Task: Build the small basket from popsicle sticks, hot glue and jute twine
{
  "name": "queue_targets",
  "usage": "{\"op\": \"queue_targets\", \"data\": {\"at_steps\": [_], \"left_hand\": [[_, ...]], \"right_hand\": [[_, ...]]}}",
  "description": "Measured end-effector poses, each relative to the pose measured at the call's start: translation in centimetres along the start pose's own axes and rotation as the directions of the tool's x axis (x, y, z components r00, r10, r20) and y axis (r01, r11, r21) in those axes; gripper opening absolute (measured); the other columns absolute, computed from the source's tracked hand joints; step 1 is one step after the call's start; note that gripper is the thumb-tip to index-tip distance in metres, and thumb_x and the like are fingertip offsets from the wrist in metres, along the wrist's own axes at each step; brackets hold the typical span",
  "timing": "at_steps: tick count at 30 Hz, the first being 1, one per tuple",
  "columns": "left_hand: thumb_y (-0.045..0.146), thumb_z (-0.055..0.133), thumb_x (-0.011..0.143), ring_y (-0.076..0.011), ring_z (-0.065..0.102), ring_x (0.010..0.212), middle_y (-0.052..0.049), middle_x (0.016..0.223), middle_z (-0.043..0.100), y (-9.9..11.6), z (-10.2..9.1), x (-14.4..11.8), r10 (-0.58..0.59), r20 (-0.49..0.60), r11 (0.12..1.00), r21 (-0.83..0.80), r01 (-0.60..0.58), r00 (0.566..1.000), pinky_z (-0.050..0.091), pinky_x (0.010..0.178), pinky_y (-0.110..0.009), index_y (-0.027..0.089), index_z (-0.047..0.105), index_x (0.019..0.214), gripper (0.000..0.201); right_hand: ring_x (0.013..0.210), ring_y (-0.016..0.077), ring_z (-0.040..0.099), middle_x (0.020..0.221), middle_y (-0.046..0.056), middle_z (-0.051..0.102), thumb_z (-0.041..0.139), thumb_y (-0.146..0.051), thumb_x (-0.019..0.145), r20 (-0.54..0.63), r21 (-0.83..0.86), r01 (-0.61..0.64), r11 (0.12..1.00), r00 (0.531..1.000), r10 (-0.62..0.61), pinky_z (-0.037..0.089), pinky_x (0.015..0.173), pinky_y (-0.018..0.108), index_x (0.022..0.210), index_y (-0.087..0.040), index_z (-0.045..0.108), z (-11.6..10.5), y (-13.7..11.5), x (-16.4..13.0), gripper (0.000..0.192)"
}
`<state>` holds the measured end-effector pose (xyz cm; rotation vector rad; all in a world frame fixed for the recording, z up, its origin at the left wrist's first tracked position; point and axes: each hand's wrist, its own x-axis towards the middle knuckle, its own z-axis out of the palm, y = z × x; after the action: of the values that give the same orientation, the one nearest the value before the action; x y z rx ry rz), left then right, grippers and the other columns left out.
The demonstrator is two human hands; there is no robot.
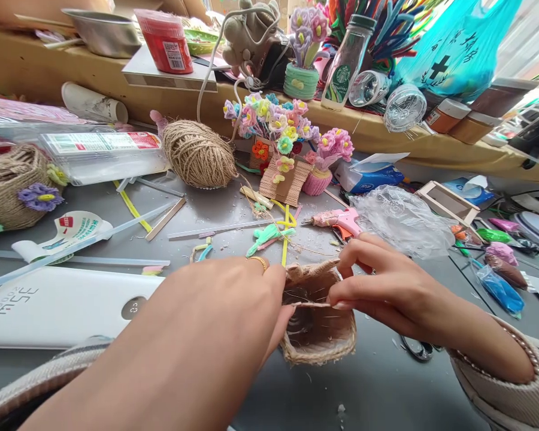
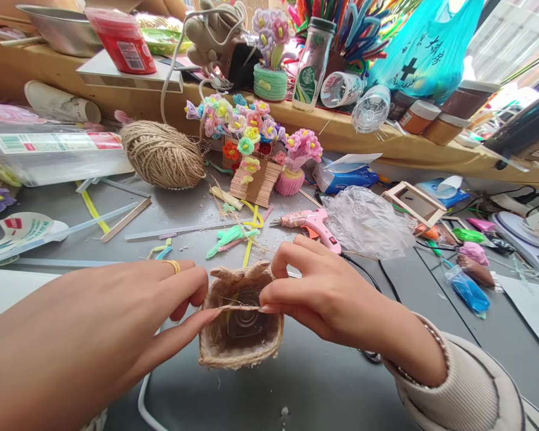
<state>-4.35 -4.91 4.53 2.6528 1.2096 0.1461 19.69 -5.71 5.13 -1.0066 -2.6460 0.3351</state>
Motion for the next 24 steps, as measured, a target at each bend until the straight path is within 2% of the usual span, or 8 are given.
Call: {"op": "queue_targets", "data": {"at_steps": [6, 12, 17, 24], "left_hand": [[0.049, 0.039, 0.079, -0.0137, 0.048, 0.051, 0.002, 0.053, 0.050, 0.3, -0.2, 0.1, -0.010, 0.006, 1.000, 0.012, 0.010, 1.000, 0.038, 0.065, -0.031, 0.022, 0.056, 0.068, 0.035], [0.051, 0.039, 0.079, -0.0147, 0.052, 0.054, 0.001, 0.053, 0.051, 0.6, -0.5, 0.4, -0.018, 0.001, 0.999, 0.034, 0.018, 1.000, 0.040, 0.066, -0.032, 0.020, 0.056, 0.066, 0.037], [0.051, 0.037, 0.080, -0.0161, 0.055, 0.058, 0.001, 0.055, 0.053, 0.8, -0.8, 0.5, -0.010, -0.007, 0.998, 0.055, 0.010, 1.000, 0.041, 0.068, -0.034, 0.020, 0.057, 0.068, 0.039], [0.049, 0.039, 0.079, -0.0112, 0.047, 0.046, 0.002, 0.053, 0.051, 1.2, -1.3, 0.8, 0.004, -0.008, 0.996, 0.090, -0.004, 1.000, 0.039, 0.060, -0.028, 0.020, 0.055, 0.064, 0.037]], "right_hand": [[0.073, 0.0121, 0.041, 0.078, 0.003, 0.046, 0.046, -0.020, 0.084, -0.024, 0.037, -0.028, 0.999, 0.999, 0.029, 0.037, 0.065, 0.025, 0.083, -0.020, 0.060, -0.2, -0.2, 0.1, 0.015], [0.075, 0.0125, 0.045, 0.077, 0.004, 0.048, 0.043, -0.016, 0.084, -0.134, 0.058, -0.067, 0.996, 0.988, 0.075, 0.041, 0.065, 0.026, 0.080, -0.017, 0.052, -0.6, -0.7, 0.1, 0.010], [0.071, 0.0121, 0.046, 0.071, 0.002, 0.046, 0.037, -0.018, 0.086, -0.226, -0.006, -0.187, 0.982, 0.957, 0.180, 0.039, 0.062, 0.026, 0.069, -0.019, 0.042, -1.0, -1.0, 0.0, 0.018], [0.062, 0.0119, 0.044, 0.067, 0.000, 0.045, 0.040, -0.025, 0.086, -0.368, -0.139, -0.371, 0.918, 0.880, 0.300, 0.036, 0.058, 0.027, 0.064, -0.021, 0.043, -2.8, -0.1, -1.5, 0.022]]}}
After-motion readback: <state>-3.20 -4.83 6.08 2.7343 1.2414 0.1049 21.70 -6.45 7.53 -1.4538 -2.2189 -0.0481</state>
